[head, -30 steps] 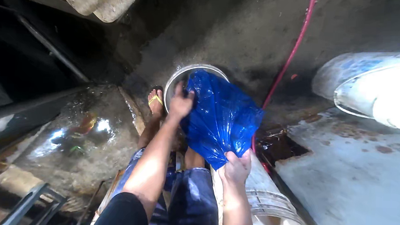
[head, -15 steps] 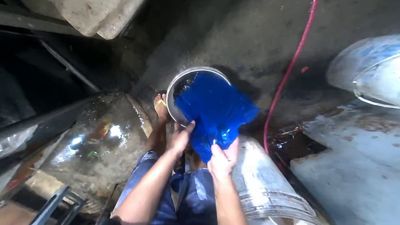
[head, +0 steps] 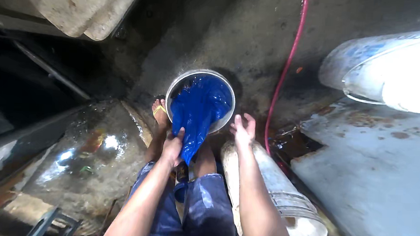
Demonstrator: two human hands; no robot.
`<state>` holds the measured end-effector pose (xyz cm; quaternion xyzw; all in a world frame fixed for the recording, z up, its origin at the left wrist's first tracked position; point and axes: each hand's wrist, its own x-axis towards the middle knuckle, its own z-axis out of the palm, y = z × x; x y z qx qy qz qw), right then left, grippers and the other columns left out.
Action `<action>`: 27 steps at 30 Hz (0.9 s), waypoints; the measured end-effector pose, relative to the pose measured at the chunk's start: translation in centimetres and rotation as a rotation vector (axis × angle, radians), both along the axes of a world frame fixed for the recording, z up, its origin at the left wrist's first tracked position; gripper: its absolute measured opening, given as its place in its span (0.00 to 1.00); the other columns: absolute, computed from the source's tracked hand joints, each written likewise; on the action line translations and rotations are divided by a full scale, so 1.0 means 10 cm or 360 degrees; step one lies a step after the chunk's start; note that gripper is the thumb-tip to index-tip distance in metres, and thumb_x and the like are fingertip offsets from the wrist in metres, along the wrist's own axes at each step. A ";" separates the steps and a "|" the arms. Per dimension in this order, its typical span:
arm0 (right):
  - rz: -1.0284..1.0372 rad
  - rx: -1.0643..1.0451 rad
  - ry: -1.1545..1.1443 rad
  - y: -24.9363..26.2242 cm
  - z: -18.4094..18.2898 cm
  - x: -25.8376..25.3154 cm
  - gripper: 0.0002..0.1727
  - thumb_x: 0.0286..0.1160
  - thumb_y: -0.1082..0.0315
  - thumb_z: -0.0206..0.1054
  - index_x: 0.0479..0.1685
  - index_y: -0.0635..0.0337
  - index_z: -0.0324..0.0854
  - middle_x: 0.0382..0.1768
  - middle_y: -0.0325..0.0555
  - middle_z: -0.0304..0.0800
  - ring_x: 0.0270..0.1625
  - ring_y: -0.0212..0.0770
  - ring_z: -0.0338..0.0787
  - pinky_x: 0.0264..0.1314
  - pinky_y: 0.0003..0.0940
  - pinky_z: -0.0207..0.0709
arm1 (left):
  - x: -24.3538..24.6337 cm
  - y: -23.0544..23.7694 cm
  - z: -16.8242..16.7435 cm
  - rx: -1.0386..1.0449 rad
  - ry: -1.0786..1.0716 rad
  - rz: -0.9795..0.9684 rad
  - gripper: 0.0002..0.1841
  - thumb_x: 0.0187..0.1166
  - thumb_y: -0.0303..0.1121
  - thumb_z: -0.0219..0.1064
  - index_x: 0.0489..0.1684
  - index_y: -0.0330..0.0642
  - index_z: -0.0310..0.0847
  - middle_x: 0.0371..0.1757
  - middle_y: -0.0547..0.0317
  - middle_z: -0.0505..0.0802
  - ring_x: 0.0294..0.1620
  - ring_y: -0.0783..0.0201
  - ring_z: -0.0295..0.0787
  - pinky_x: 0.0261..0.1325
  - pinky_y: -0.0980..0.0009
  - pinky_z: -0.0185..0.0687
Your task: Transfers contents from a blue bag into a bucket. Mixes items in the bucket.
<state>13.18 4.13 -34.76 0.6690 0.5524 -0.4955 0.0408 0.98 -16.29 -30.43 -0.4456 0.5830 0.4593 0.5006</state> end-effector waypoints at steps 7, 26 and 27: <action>0.0466 0.0093 -0.0351 -0.34 -0.32 -0.55 0.56 0.58 0.50 0.86 0.88 0.57 0.56 0.72 0.62 0.77 0.69 0.58 0.83 0.71 0.57 0.79 | -0.02 -0.13 -0.11 -0.0123 0.0133 -0.0241 0.31 0.79 0.49 0.74 0.75 0.42 0.72 0.56 0.45 0.92 0.51 0.54 0.95 0.53 0.54 0.94; 0.0043 -0.0247 0.0500 0.16 1.31 -0.32 0.25 0.57 0.80 0.59 0.60 0.65 0.76 0.45 0.52 0.91 0.44 0.44 0.93 0.44 0.42 0.91 | 0.07 -0.12 0.49 0.0139 0.0134 -0.0261 0.38 0.69 0.18 0.74 0.82 0.42 0.63 0.70 0.47 0.87 0.64 0.57 0.90 0.62 0.58 0.91; 0.0114 -0.0219 0.0515 0.17 1.47 -0.31 0.25 0.56 0.80 0.58 0.60 0.66 0.76 0.45 0.52 0.92 0.44 0.43 0.94 0.44 0.41 0.91 | 0.02 -0.07 0.66 0.0201 0.0245 -0.0405 0.37 0.70 0.20 0.74 0.83 0.40 0.63 0.71 0.49 0.87 0.67 0.60 0.88 0.67 0.61 0.89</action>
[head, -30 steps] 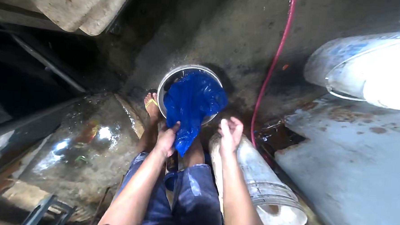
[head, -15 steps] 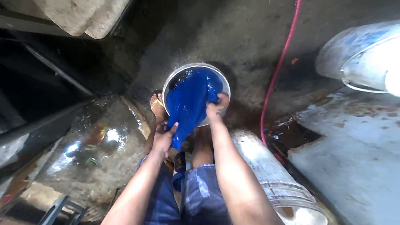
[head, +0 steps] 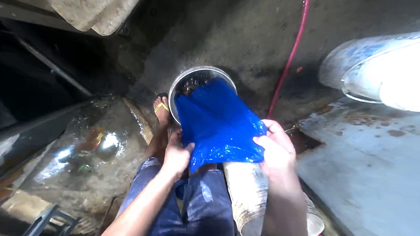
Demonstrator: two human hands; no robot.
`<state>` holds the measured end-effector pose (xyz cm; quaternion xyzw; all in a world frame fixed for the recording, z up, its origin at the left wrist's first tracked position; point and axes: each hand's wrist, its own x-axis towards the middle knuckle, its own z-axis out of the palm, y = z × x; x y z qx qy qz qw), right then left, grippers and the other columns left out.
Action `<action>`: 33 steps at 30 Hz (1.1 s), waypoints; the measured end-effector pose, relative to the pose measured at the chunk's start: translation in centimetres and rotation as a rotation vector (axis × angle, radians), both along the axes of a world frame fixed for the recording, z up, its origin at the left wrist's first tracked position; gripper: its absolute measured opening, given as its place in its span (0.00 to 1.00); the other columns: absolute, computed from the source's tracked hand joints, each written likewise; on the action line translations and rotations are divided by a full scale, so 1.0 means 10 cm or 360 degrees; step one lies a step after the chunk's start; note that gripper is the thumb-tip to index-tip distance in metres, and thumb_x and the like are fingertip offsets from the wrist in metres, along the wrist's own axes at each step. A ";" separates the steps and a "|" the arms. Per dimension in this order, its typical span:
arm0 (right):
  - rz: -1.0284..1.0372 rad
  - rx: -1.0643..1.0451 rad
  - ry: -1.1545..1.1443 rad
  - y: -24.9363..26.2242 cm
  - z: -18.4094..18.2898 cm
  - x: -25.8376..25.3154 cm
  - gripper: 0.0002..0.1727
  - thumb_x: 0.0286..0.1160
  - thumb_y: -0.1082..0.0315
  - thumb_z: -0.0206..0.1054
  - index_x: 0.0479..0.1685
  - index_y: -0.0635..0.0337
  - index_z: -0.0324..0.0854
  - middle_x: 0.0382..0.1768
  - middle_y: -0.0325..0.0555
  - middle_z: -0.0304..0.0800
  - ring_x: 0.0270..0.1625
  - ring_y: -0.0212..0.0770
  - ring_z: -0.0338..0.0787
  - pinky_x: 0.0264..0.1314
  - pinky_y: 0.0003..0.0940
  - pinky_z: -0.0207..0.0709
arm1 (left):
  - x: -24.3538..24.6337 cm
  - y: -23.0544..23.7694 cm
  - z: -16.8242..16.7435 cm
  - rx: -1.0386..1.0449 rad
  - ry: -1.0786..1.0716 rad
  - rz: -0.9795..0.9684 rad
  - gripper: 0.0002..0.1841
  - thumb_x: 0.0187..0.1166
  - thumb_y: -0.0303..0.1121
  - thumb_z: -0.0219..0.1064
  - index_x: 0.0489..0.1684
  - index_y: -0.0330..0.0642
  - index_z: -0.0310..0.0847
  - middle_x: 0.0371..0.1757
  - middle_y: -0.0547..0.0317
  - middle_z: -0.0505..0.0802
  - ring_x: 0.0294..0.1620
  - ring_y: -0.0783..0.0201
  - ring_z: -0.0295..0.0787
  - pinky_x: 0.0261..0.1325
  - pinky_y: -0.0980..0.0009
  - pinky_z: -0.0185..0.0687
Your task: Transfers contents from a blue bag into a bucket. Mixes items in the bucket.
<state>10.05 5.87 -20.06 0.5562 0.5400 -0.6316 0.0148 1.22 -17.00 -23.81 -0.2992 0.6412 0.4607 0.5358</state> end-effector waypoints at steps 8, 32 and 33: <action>0.0203 0.0255 0.0118 0.09 0.36 0.17 0.20 0.56 0.81 0.60 0.53 0.64 0.78 0.39 0.44 0.91 0.40 0.36 0.93 0.41 0.34 0.91 | -0.16 0.27 0.70 0.0478 0.0387 -0.0239 0.30 0.77 0.22 0.69 0.80 0.33 0.64 0.60 0.51 0.93 0.59 0.61 0.93 0.64 0.63 0.93; 0.0476 -0.0052 0.0270 0.09 0.15 0.12 0.25 0.56 0.71 0.73 0.60 0.54 0.83 0.48 0.38 0.94 0.48 0.33 0.93 0.48 0.33 0.91 | -0.27 -0.04 0.72 0.0583 0.0848 -0.0480 0.23 0.74 0.20 0.62 0.72 0.35 0.76 0.55 0.58 0.95 0.51 0.67 0.95 0.55 0.65 0.96; 0.0487 -0.0058 0.0142 0.02 0.19 0.22 0.25 0.54 0.73 0.71 0.59 0.55 0.83 0.47 0.38 0.92 0.47 0.33 0.92 0.46 0.33 0.90 | -0.20 -0.10 0.79 0.0594 0.0745 -0.0469 0.24 0.75 0.19 0.62 0.72 0.34 0.75 0.55 0.57 0.94 0.52 0.66 0.94 0.55 0.64 0.95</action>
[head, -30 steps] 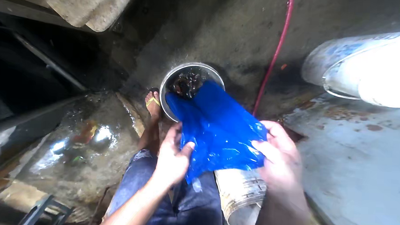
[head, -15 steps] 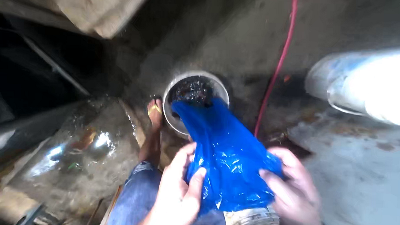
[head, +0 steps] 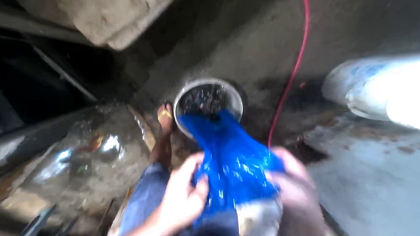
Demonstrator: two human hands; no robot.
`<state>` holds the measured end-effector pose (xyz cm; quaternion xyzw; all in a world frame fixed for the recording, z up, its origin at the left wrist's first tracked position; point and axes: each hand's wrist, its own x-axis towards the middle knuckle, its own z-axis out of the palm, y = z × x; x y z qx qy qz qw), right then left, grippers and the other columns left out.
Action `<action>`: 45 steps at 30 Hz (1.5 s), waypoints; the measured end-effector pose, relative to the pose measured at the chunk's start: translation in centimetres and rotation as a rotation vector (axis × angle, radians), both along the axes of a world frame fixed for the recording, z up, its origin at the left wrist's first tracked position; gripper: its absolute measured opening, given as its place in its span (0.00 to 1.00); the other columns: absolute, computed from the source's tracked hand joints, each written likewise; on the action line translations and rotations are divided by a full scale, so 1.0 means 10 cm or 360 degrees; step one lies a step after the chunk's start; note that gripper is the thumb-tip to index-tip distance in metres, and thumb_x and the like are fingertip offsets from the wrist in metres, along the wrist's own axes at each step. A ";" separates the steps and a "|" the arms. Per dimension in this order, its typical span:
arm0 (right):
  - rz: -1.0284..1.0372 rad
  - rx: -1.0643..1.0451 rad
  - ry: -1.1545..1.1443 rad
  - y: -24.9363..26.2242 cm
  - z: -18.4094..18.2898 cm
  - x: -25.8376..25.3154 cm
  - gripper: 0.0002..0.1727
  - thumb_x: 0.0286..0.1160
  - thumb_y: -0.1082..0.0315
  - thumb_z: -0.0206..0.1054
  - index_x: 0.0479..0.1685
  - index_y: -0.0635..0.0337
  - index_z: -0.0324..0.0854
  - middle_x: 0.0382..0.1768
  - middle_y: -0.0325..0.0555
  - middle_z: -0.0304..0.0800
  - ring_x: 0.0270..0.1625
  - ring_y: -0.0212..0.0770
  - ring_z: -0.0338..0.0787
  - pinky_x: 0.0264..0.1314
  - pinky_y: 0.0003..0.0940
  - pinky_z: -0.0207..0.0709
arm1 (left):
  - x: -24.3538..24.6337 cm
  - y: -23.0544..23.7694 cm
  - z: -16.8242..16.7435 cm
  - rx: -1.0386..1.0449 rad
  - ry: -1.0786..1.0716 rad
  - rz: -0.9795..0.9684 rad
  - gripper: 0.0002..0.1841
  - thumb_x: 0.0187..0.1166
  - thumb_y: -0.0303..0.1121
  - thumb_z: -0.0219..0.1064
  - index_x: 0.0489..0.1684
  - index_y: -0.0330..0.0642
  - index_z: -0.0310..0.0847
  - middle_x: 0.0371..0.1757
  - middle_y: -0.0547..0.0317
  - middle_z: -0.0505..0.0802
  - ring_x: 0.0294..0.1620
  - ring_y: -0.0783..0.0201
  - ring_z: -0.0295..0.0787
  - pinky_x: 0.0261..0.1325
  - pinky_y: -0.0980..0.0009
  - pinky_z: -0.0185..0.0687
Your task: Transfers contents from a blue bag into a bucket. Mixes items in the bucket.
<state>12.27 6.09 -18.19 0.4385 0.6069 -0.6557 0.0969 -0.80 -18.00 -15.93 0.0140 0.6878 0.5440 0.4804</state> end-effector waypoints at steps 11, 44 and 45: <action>0.0537 -0.1211 0.0516 -0.57 -0.48 0.13 0.22 0.69 0.68 0.67 0.65 0.62 0.85 0.54 0.44 0.94 0.55 0.34 0.92 0.60 0.37 0.88 | -0.01 -0.04 -0.99 -0.0326 -0.1073 0.0138 0.33 0.81 0.56 0.67 0.80 0.44 0.73 0.65 0.54 0.92 0.65 0.61 0.90 0.70 0.58 0.87; -0.0421 0.0075 -0.0912 -0.78 -2.05 -0.39 0.40 0.76 0.55 0.76 0.82 0.62 0.61 0.67 0.63 0.84 0.70 0.55 0.85 0.75 0.54 0.78 | 0.28 -0.15 -1.16 -0.0508 -0.0624 -0.0833 0.29 0.72 0.36 0.68 0.78 0.55 0.76 0.65 0.63 0.92 0.64 0.69 0.89 0.70 0.58 0.86; -0.0365 0.0252 -0.0973 -0.77 -2.06 -0.40 0.43 0.72 0.55 0.78 0.82 0.59 0.59 0.63 0.62 0.86 0.66 0.56 0.87 0.71 0.56 0.80 | 0.28 -0.14 -1.17 -0.0522 -0.0606 -0.0839 0.29 0.72 0.36 0.68 0.78 0.55 0.76 0.65 0.63 0.92 0.64 0.69 0.89 0.70 0.58 0.86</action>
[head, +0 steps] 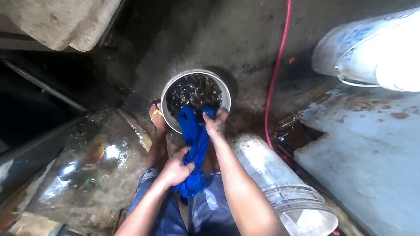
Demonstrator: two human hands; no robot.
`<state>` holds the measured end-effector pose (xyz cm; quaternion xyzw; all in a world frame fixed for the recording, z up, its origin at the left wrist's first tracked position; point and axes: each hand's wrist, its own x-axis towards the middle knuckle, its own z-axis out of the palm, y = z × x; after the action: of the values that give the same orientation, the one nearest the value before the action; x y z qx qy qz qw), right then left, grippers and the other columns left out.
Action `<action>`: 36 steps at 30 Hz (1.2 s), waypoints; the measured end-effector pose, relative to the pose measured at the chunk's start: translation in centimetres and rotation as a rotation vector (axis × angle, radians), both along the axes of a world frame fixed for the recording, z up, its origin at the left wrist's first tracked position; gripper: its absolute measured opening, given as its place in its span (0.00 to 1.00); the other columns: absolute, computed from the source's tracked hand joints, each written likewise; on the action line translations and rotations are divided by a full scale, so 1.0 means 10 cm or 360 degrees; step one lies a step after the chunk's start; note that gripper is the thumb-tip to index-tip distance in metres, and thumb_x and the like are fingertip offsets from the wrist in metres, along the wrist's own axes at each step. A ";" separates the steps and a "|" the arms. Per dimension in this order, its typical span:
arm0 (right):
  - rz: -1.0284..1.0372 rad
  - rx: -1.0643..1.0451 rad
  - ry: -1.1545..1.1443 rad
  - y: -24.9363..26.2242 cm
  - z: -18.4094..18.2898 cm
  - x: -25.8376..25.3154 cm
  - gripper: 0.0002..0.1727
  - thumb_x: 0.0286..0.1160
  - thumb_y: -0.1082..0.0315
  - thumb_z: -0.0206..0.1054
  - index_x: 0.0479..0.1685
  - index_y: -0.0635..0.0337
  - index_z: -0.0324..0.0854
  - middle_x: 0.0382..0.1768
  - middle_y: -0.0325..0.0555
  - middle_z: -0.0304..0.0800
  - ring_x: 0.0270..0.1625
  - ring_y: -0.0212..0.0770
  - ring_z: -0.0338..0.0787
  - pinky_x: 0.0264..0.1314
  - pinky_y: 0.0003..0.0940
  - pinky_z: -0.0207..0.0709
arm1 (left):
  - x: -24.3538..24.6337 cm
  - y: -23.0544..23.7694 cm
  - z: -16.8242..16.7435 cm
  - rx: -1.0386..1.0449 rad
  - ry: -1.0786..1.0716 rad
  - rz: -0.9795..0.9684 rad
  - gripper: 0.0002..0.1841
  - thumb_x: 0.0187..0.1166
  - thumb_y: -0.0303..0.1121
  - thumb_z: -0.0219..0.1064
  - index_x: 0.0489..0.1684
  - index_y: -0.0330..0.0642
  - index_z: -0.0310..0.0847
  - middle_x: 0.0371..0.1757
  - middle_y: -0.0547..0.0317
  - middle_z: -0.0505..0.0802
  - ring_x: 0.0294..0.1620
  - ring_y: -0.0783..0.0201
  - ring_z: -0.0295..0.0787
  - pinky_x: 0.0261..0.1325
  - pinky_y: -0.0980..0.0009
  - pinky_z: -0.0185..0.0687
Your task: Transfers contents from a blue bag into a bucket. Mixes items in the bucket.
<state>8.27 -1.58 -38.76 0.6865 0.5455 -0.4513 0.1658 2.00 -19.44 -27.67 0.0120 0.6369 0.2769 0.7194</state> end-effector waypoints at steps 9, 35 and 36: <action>0.0045 0.0010 0.0334 0.05 0.06 0.06 0.20 0.83 0.50 0.68 0.52 0.60 0.89 0.42 0.50 0.93 0.46 0.44 0.92 0.57 0.48 0.86 | 0.01 -0.02 -0.12 -0.0115 0.0107 0.0002 0.35 0.71 0.41 0.72 0.84 0.56 0.70 0.66 0.59 0.91 0.64 0.65 0.89 0.70 0.55 0.85; -0.0088 -0.0654 0.1409 0.09 0.29 0.70 0.65 0.51 0.22 0.74 0.94 0.41 0.52 0.85 0.47 0.68 0.82 0.47 0.74 0.79 0.52 0.75 | -0.35 0.26 -0.38 0.0660 -0.0054 0.0580 0.26 0.72 0.28 0.76 0.72 0.44 0.82 0.48 0.58 0.96 0.48 0.65 0.93 0.58 0.64 0.90; 0.0021 -0.0863 0.1581 0.09 0.37 0.65 0.74 0.40 0.17 0.74 0.96 0.44 0.48 0.87 0.48 0.66 0.84 0.47 0.72 0.82 0.53 0.73 | -0.36 0.29 -0.38 0.0742 -0.0046 0.0651 0.26 0.72 0.27 0.75 0.73 0.43 0.80 0.45 0.59 0.95 0.47 0.66 0.92 0.57 0.65 0.90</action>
<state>14.78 -0.69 -35.05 0.3210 0.4269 -0.8431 0.0625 -1.63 -16.51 -31.42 0.0444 0.5352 0.5545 0.6356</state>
